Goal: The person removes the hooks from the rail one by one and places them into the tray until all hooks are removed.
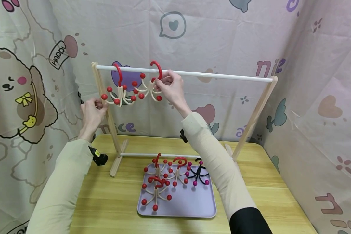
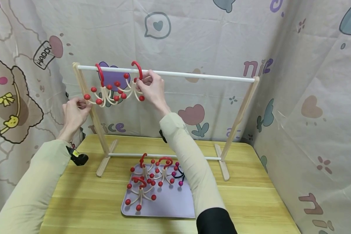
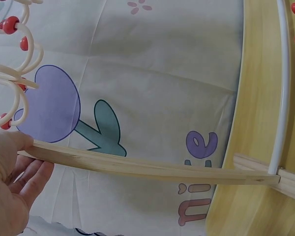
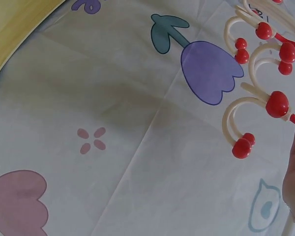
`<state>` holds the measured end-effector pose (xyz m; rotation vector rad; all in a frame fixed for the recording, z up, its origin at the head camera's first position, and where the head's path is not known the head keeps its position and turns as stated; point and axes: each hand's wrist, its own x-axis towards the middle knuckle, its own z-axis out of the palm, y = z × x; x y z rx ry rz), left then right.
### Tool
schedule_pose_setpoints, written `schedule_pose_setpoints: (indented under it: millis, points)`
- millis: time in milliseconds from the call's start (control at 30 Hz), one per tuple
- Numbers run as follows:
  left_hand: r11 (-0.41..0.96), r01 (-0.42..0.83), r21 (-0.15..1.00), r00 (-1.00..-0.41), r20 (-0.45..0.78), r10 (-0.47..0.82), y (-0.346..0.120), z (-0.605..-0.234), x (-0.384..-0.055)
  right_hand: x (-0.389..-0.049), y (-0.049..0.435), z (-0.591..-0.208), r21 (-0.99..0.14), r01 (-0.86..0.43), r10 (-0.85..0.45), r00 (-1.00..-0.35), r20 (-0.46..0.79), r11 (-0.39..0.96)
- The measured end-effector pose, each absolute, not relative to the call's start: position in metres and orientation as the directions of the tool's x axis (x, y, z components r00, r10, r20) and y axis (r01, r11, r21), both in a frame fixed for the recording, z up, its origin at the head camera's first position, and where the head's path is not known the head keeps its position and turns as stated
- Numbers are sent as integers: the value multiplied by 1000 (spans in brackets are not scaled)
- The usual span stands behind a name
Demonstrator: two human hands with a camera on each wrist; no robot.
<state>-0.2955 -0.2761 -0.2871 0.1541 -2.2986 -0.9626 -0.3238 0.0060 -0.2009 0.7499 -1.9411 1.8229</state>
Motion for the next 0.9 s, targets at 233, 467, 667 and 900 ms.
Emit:
schedule_pose_setpoints:
  millis: [233, 467, 667, 900]
  points:
    - [726, 141, 674, -791, 517, -327, -275, -286, -295, -320, 25, -210, -784, -620, -123, -778, 616, -3]
    - [733, 150, 663, -784, 531, -320, -275, -287, -294, -314, 46, -223, -788, -615, -140, -779, 612, -19]
    - [733, 146, 665, -783, 530, -325, -274, -288, -293, -304, 67, -238, -805, -594, -183, -790, 585, -12]
    - [730, 138, 670, -786, 522, -331, -275, -287, -293, -294, 90, -259, -823, -568, -215, -803, 556, -6]
